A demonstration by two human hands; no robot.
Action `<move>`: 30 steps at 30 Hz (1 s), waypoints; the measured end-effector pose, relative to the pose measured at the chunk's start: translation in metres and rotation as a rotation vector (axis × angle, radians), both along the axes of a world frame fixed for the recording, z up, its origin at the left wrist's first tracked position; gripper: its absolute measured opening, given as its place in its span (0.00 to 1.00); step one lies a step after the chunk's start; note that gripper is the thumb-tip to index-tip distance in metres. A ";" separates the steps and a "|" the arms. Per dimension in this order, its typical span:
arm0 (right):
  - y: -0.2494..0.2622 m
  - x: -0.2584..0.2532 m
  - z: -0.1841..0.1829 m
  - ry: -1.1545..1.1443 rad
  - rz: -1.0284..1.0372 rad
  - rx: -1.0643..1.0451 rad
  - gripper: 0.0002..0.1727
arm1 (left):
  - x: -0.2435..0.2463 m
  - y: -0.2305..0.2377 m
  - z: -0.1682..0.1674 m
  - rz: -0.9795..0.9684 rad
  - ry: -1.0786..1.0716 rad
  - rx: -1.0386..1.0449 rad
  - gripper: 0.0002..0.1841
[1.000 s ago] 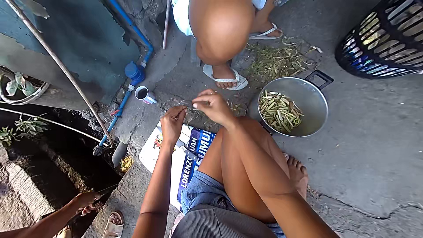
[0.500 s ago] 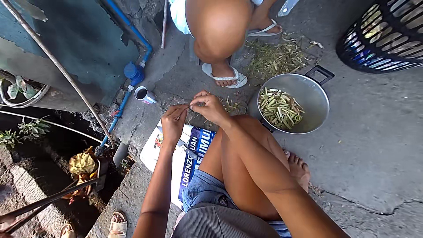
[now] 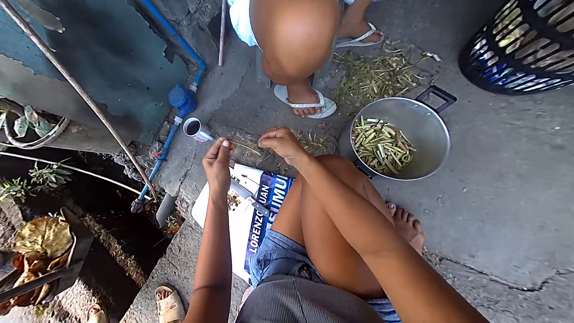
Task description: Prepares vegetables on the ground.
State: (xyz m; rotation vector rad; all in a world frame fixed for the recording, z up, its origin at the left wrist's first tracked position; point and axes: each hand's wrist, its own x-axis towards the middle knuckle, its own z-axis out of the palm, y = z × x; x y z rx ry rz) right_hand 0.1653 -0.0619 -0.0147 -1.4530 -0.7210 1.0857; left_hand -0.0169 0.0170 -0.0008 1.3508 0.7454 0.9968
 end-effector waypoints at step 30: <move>0.009 0.049 -0.014 -0.860 0.014 -0.403 0.17 | -0.028 0.026 -0.033 0.321 0.070 0.122 0.10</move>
